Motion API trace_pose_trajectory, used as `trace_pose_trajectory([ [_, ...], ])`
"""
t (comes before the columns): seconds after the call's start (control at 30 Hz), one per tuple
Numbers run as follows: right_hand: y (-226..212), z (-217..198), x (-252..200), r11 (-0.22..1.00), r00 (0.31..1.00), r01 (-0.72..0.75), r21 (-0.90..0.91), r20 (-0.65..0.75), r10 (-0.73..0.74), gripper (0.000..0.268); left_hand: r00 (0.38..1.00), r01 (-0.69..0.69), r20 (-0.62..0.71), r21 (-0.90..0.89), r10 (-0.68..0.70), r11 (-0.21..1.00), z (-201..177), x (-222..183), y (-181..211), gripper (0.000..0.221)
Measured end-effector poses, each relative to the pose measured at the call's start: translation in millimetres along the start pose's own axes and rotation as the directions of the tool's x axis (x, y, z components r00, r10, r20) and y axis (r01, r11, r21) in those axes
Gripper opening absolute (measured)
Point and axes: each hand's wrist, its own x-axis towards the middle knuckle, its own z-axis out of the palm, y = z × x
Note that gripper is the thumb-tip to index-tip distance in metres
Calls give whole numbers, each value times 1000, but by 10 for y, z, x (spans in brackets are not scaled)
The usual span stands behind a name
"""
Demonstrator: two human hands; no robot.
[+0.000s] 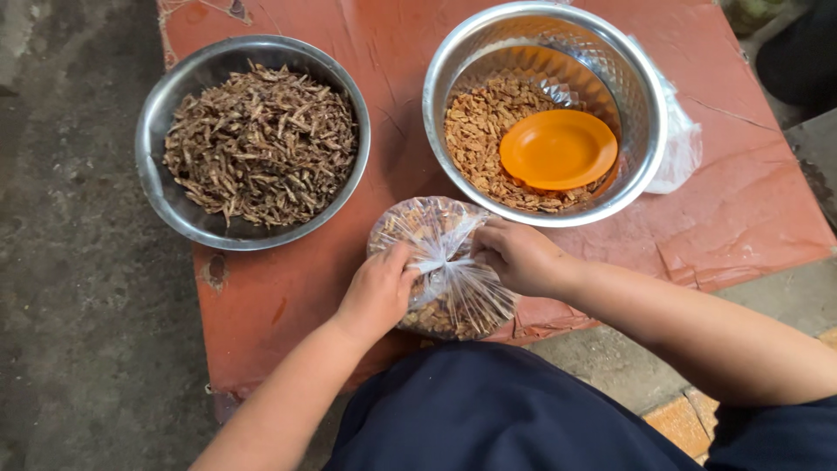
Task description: The person scoops dried fish from a metal bowl using an orange plastic scoop and transfers it into a clear plastic bag. The person then ties the bag closed and places it on the table.
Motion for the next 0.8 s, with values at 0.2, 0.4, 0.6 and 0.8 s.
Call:
trace_pose_trajectory([
  [0.2,-251,-113,157,983,975,77,-167,220,-39,33,981,-177,137,366,135,914,-62,54,232,21],
  [0.4,-324,-298,170,957,942,158,-242,328,-73,43,945,-322,171,346,279,881,-147,64,251,15],
  [0.6,184,-121,139,998,973,-25,-55,227,37,25,995,-90,63,149,82,985,-106,84,-95,17],
  [0.8,489,91,28,993,994,-51,108,101,40,18,998,-31,61,71,26,997,-93,63,-121,9],
])
